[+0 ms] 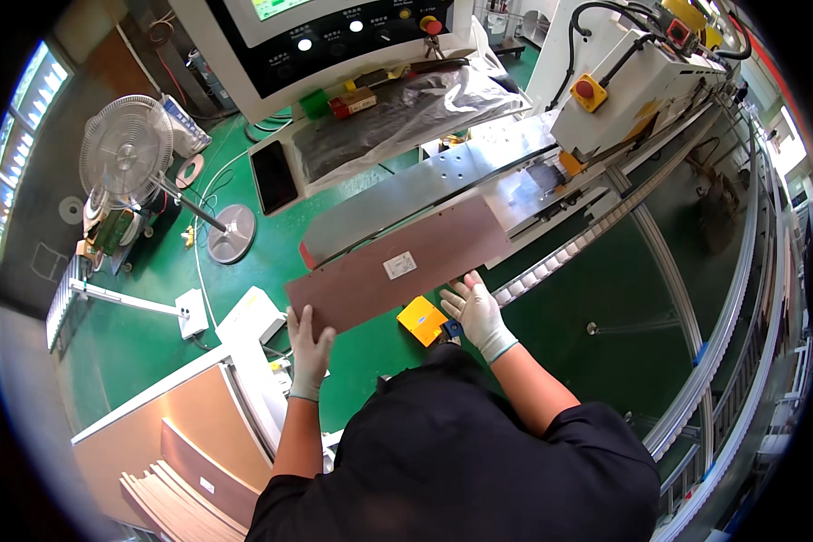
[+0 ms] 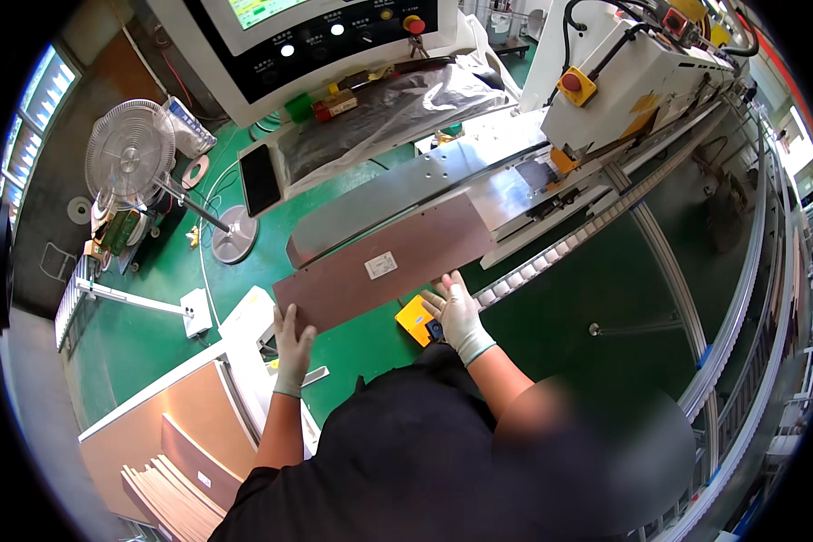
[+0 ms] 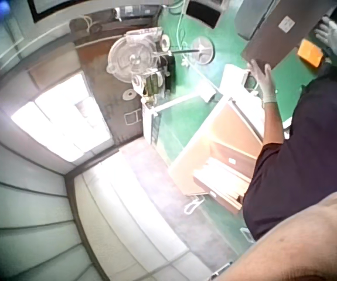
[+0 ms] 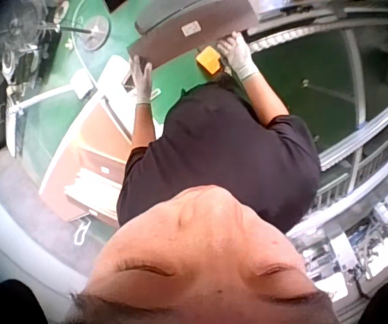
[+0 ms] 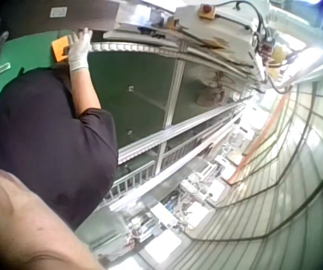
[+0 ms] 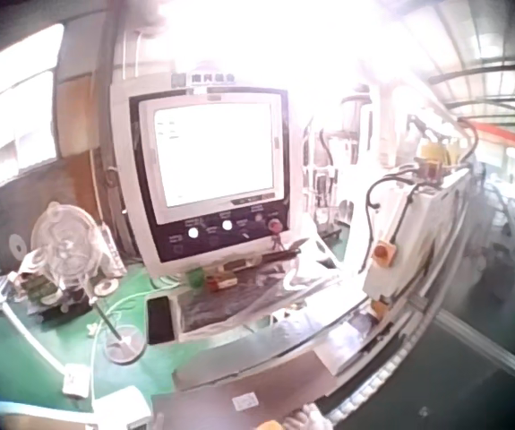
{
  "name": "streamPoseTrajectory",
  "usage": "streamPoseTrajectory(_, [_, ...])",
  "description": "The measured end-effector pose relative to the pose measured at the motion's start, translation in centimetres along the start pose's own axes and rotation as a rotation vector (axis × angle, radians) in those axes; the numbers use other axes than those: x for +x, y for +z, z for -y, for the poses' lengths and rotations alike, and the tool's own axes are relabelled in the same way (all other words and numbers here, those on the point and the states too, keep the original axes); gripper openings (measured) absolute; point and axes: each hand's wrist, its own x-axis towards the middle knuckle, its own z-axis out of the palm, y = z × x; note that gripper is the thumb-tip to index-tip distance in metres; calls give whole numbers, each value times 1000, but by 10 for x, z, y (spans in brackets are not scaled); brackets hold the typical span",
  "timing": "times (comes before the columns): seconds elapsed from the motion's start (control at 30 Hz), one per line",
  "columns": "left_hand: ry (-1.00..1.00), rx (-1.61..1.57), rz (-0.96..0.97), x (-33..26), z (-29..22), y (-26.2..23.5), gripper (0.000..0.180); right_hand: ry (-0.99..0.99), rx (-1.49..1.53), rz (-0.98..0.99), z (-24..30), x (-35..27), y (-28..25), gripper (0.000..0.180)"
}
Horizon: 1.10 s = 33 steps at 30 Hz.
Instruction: The person picks up wood panels one at a time from a stack, places them onto an industrial machine feeder, and slides them into the processing unit.
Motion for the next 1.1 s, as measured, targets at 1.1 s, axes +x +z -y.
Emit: streamPoseTrajectory(1.1, [316,704,199,53,-90,134,89,-520,-1738,274,151,67,-118,97])
